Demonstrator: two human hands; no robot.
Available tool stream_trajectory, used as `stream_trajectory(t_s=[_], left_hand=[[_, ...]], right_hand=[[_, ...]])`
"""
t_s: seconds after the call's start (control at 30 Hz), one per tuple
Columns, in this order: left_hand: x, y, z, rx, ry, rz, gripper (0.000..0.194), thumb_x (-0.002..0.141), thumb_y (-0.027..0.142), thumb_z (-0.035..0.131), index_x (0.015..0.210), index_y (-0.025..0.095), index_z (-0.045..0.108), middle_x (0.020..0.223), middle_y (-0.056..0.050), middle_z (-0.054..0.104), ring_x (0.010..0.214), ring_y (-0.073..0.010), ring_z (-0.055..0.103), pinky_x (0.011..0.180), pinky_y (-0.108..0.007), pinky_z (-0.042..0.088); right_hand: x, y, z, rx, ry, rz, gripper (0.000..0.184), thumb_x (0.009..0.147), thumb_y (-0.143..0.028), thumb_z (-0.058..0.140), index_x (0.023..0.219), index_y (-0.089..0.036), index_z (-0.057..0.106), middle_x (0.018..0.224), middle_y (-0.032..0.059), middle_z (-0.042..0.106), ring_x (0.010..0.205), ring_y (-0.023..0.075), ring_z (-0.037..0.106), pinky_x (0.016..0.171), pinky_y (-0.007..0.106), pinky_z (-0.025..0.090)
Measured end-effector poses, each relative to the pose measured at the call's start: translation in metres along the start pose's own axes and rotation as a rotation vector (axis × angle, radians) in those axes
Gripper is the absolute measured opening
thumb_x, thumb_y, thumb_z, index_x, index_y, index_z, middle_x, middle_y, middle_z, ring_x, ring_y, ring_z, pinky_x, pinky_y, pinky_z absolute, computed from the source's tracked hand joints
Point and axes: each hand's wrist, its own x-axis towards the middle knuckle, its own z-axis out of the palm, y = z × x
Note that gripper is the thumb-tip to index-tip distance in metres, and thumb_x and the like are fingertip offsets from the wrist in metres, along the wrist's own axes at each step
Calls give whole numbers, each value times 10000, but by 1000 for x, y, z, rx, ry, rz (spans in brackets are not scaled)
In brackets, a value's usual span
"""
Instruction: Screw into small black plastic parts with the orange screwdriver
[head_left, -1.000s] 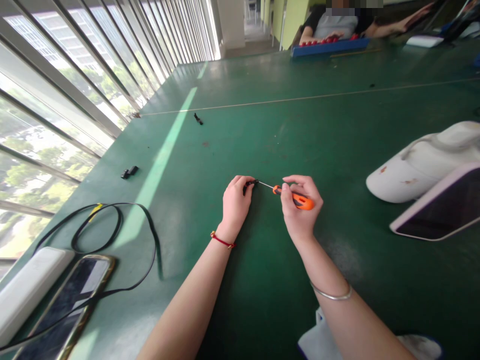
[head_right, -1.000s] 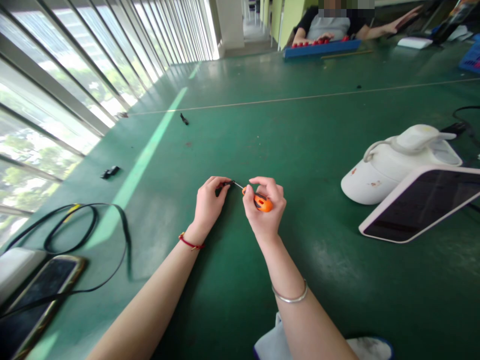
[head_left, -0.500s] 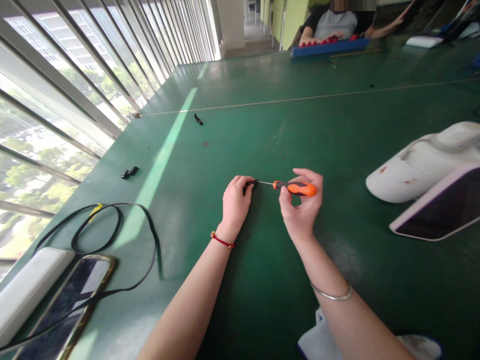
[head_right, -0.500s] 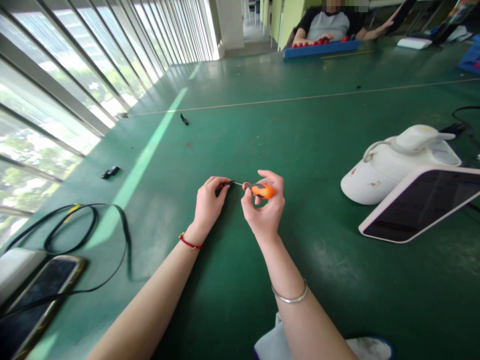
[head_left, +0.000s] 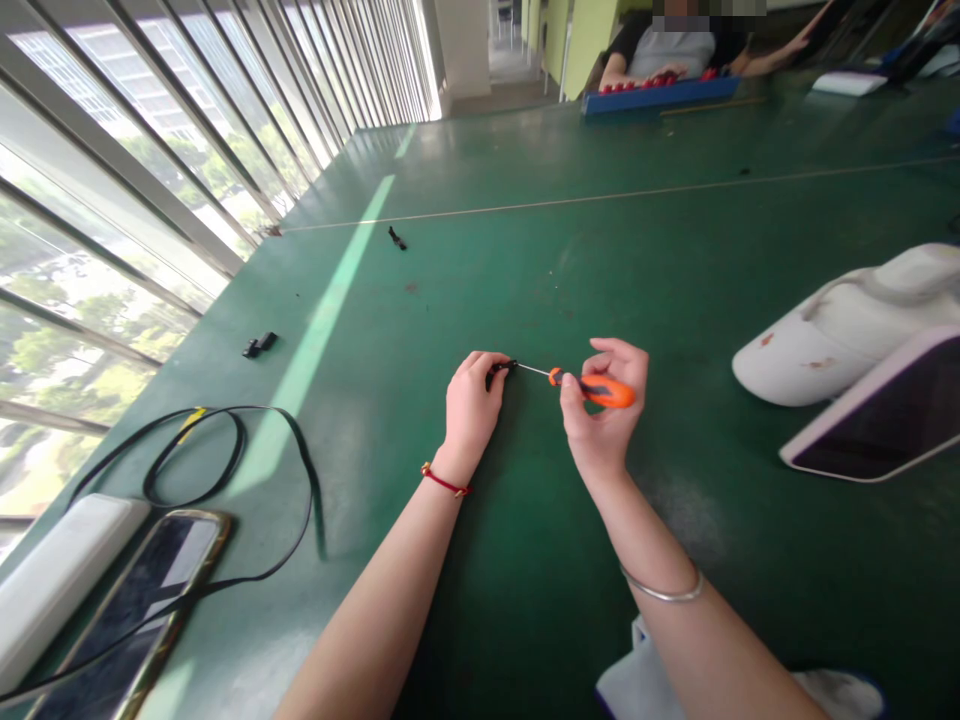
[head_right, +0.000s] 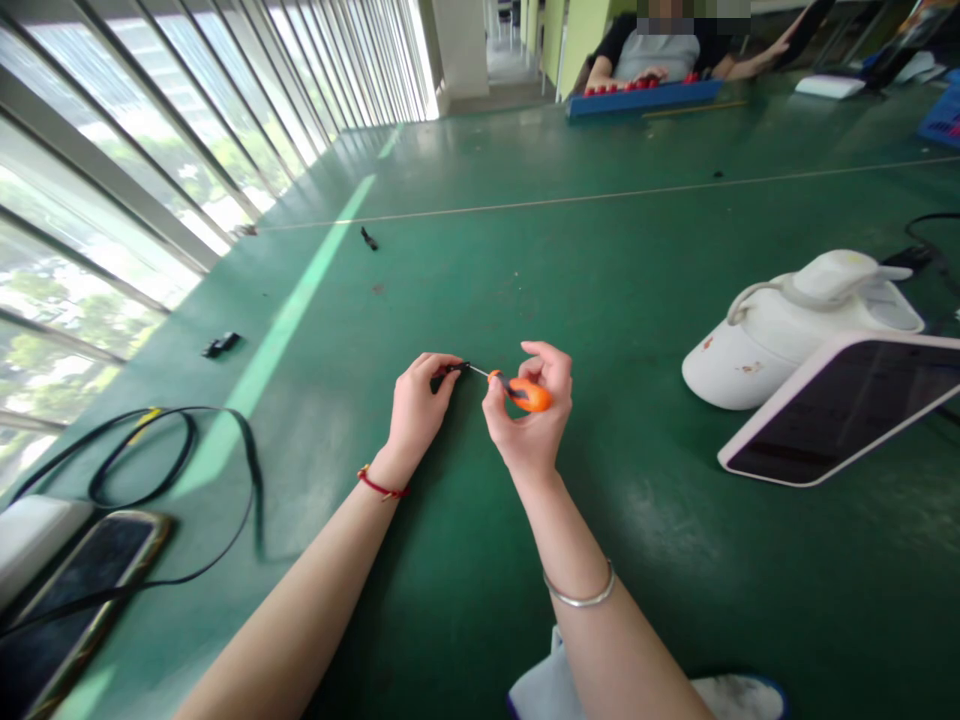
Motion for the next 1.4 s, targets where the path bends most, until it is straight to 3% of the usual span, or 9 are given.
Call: stream_trajectory(t_s=[0.13,0.33,0.47,0.53,0.73,0.93,1.1,1.27,1.4], left_hand=[[0,0,0,-1,0,1,155,864,126,522,924,187,651,953,-40,674,876,-167,626,798,-284,502],[0,-1,0,-7,2,7,155,859,120,523,919,183,652,947,-44,675,873,-170,628,800,-289,504],[0,-1,0,-17,3,5,158,850,115,533,919,187,656,945,-40,676,875,-167,628,802,-286,504],[1,-2,0,-33,8,-3,156,840,108,543,912,184,659,931,-39,676,861,-163,627,797,-283,504],[1,-2,0,-105,14,-28,152,814,77,565,879,171,666,896,-35,673,806,-141,621,773,-263,502],[2,-2,0,-112,13,-32,157,818,78,560,875,175,669,903,-35,678,815,-144,622,778,-269,502],[1,-2,-1,-117,8,-32,158,812,72,564,872,175,668,903,-34,682,813,-146,624,776,-270,503],[1,-2,0,-119,5,-35,154,821,85,561,873,183,669,914,-33,686,827,-151,631,784,-277,506],[1,-2,-1,-124,7,-36,152,821,84,563,873,181,669,915,-33,689,832,-152,633,787,-277,507]], right_hand=[[-2,-1,-1,-106,-79,53,78,790,-280,583,812,-206,592,543,-46,456,544,131,465,624,306,443],[-1,-1,1,55,3,-31,394,701,-212,619,1071,-218,484,781,-12,495,612,125,493,566,278,458],[0,-2,0,-79,-74,19,116,775,-264,590,874,-209,564,594,-45,449,567,131,482,614,299,443],[0,-3,0,-100,-106,33,77,798,-270,576,848,-212,570,550,-53,438,551,131,482,612,299,435],[2,-4,2,67,-9,-65,453,727,-226,622,1134,-231,422,746,-31,458,598,124,478,601,289,456],[-1,-2,0,-137,-75,25,118,791,-291,595,879,-212,583,544,-54,443,544,140,470,623,311,434],[0,-2,2,36,11,-71,382,719,-217,625,1076,-217,489,733,-23,489,605,136,497,607,299,465],[-2,-2,0,-104,-37,48,122,791,-296,585,873,-207,572,563,-48,452,533,133,472,561,282,425],[-2,-7,2,-49,-4,24,194,781,-253,591,963,-209,543,585,-60,453,504,113,447,556,272,426]])
